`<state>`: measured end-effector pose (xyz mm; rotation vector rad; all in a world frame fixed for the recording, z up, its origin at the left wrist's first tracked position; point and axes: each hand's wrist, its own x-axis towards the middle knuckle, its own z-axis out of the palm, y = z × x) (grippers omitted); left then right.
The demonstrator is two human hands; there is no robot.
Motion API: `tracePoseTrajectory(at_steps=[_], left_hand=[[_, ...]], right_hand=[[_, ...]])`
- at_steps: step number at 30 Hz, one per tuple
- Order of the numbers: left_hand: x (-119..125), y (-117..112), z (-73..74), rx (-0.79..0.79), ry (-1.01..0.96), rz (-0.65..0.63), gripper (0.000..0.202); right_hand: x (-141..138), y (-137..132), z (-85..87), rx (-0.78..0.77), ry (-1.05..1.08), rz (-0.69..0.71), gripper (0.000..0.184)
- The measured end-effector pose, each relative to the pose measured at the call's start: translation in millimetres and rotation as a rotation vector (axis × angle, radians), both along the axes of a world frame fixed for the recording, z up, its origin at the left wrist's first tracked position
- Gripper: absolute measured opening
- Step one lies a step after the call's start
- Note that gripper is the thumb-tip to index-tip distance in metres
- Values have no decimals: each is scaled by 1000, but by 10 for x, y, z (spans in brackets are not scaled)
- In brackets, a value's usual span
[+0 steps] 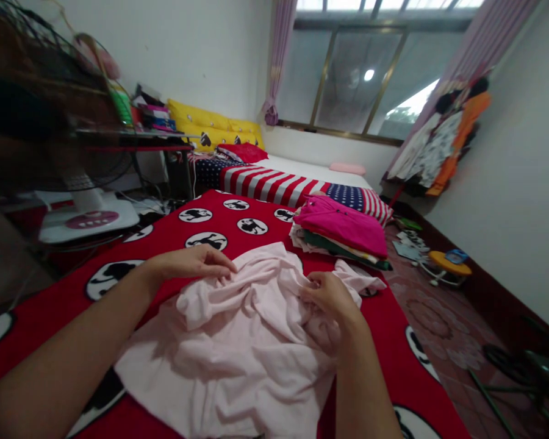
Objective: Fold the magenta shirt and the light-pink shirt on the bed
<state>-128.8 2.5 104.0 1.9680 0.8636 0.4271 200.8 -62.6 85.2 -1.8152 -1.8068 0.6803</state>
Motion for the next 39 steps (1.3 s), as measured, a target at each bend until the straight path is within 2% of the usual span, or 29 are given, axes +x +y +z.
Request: tracePoseTrajectory(at_steps=[2,4,6,9,11,14,16,18,19,20,21,23,24,25,27,29,31,32,34,39], left_hand=[[115,67,-148,153,-107,205,50],[215,123,-318,226,-187,342,72],[284,129,-439,133,-268,333,94],[338,52,-490,-123,-285,171,111],[361,-12,-470,-211,-204,86,116],[402,-70,-432,-193,-79,62,111],[433,-84,-427,-118,-23,96,99],[457,-91,-439,-75,20,104,89],[462,-92,-448,-77,46,79,84],[459,-91,-455,-93,72,37,78],[447,-87,-456,-121,97,-18,70],[392,-61,-430,-173,118,-102,51],[350,-37,-400,-177,86,-83,44],[300,-6,-359,-164,13,-4,40],[187,73,-266,-91,-244,285,41],[77,165,-201,1,-552,580,52],[-11,259,-209,80,-724,736,69],[-43,306,-245,130,-735,767,76],[-86,396,-360,248,-645,793,81],[-110,515,-648,423,-178,694,62]], right_hand=[[-146,-81,182,1,48,146,14],[-317,-167,355,17,79,299,9],[-473,-233,474,17,117,445,9],[-567,-240,485,-58,209,572,20],[-490,-183,386,-55,211,496,31],[-226,-66,173,42,43,146,48],[-56,-12,53,27,-84,-26,64],[35,5,-19,-50,-153,-50,80],[45,2,-35,-83,-167,-27,82],[35,-6,-40,-113,-176,4,78],[13,-15,-34,-141,-182,39,65],[-34,-27,-5,-191,-159,91,26],[-46,-23,13,-201,-118,101,13],[-45,-9,29,-175,-49,76,13],[-2,50,40,23,163,-81,20],[68,140,16,342,359,-278,37],[124,233,-37,606,438,-381,64],[137,272,-67,681,432,-387,74],[127,321,-114,738,382,-380,77],[6,299,-111,664,213,-310,42]])
